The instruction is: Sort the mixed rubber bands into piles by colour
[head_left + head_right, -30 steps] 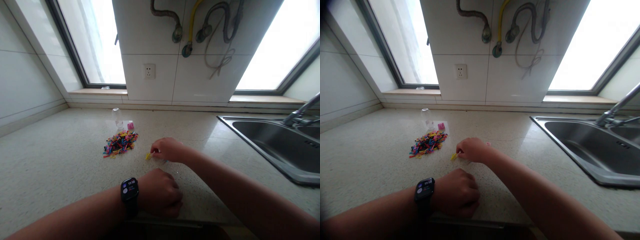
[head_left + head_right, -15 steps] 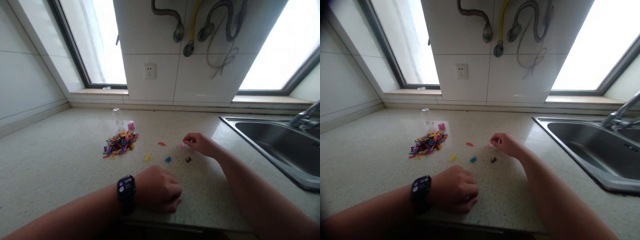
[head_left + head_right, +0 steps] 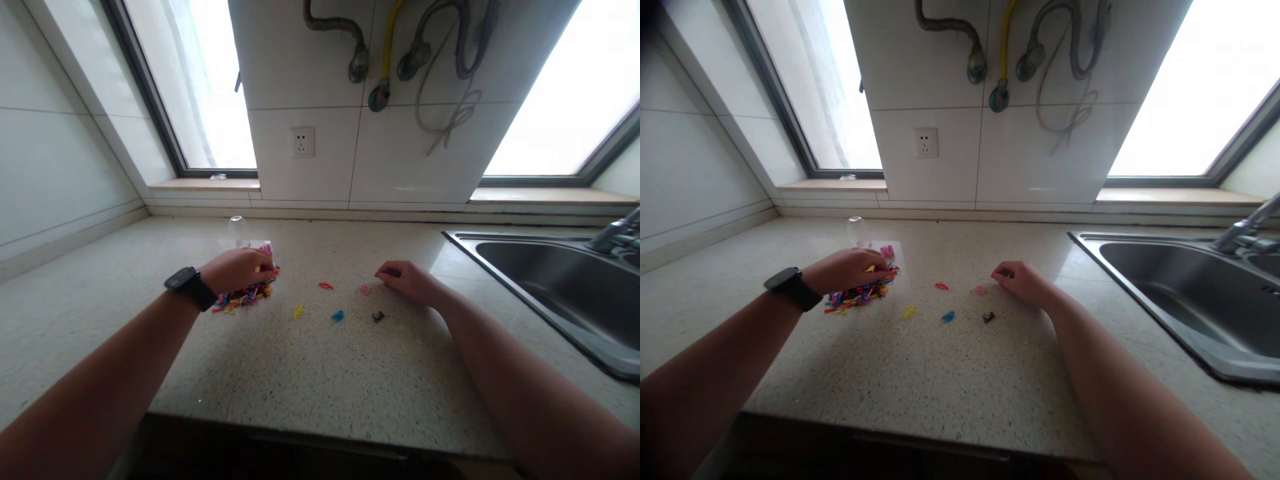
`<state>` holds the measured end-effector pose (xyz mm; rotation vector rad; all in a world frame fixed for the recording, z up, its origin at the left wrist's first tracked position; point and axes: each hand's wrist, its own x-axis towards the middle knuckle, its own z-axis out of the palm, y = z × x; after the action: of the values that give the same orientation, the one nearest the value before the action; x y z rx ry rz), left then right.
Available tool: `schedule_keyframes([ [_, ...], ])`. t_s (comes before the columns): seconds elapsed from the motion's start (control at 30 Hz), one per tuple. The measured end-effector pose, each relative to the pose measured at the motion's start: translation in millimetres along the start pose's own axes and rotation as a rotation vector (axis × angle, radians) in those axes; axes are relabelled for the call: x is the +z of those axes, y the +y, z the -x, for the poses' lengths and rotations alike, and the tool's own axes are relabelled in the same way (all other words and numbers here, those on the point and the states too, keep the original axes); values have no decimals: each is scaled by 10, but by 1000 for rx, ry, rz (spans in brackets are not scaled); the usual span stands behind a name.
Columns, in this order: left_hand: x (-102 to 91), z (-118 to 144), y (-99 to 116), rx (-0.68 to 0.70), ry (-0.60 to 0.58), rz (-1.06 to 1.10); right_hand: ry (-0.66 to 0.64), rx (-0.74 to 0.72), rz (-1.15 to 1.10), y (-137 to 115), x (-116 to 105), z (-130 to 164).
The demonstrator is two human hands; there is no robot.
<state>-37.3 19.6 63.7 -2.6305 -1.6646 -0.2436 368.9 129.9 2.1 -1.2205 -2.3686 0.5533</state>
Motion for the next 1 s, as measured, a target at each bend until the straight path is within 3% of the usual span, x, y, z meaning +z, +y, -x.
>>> schedule_keyframes([
  [0.1, 15, 24, -106, -10, -106, 95, -18, -4, -3, 20, 8, -12],
  [0.3, 100, 10, -196, -8, -173, 198, -42, 4, -17, 52, 15, -19],
  [0.57, 56, 6, -161, 2, -143, 192, -54, -5, -20, 45, 17, -14],
  [0.77, 59, -48, 63, -21, 9, 281, -62, 1, -4, 44, 24, -27],
  [0.9, 200, -181, 394, -90, 211, 302, -68, -12, 27, 5, 35, -31],
  [1.0, 325, -278, 647, -132, 295, 296, -68, -19, 53, -42, 36, -24],
])
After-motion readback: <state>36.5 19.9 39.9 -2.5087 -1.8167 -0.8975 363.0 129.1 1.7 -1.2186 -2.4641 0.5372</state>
